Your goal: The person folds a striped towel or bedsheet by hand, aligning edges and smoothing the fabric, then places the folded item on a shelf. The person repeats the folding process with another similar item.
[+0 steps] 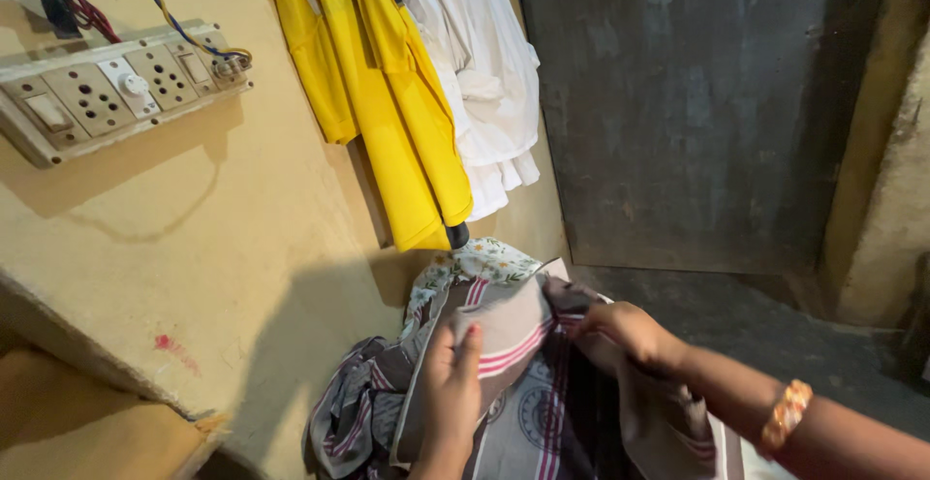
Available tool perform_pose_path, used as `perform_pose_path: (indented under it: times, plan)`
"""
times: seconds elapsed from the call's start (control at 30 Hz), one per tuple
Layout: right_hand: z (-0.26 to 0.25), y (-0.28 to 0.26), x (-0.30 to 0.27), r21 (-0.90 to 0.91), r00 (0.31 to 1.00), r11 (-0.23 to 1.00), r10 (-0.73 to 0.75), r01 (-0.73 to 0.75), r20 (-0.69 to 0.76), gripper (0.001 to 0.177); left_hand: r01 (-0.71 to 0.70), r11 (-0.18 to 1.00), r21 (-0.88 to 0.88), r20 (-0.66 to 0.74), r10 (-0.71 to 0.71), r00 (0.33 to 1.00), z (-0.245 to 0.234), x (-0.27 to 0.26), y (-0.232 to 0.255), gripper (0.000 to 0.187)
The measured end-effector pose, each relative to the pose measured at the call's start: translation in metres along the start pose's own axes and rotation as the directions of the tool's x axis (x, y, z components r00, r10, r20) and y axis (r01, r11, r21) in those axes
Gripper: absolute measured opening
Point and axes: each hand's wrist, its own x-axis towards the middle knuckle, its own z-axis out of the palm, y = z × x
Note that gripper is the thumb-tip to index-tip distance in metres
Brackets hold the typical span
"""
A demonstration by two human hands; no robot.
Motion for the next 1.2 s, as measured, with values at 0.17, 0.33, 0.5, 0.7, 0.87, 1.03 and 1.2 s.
perform_pose_path:
  times: [0.17, 0.33, 0.5, 0.7, 0.87, 1.03, 1.2]
  plan:
    - [-0.005, 0.014, 0.007, 0.806, 0.757, 0.28, 0.587, -0.522, 0.287, 0.044, 0.037, 0.994, 0.102, 0.292, -0.066, 0.954, 0.024, -0.04, 0.018, 0.025]
    - [-0.009, 0.014, -0.022, 0.729, 0.661, 0.3, 0.7, -0.616, 0.27, 0.057, -0.001, 0.991, 0.133, 0.442, -0.059, 0.895, 0.034, -0.062, 0.014, 0.019]
    - [-0.01, 0.032, -0.042, 0.683, 0.719, 0.526, 0.695, -0.507, -0.002, 0.059, 0.0, 0.994, 0.11, 0.491, -0.055, 0.87, 0.046, -0.076, -0.02, 0.019]
    - [0.013, 0.012, -0.059, 0.442, 0.66, 0.604, 0.751, -0.663, -0.035, 0.058, -0.084, 0.996, -0.037, 0.121, 0.088, 0.989, 0.048, -0.073, -0.047, 0.024]
    - [0.021, -0.05, -0.079, 0.877, 0.728, 0.368, 0.685, -0.308, -0.032, 0.058, -0.069, 0.99, -0.125, 0.051, 0.076, 0.996, 0.04, -0.076, -0.051, 0.026]
    - [0.027, -0.098, -0.082, 0.971, 0.691, -0.045, 0.695, -0.233, 0.198, 0.058, -0.267, 0.963, 0.025, 0.136, 0.261, 0.956, 0.041, -0.093, -0.101, 0.026]
    - [0.029, -0.081, -0.089, 0.958, 0.623, -0.055, 0.749, -0.28, 0.225, 0.052, -0.236, 0.95, 0.205, 0.6, 0.068, 0.797, 0.062, -0.123, -0.187, 0.028]
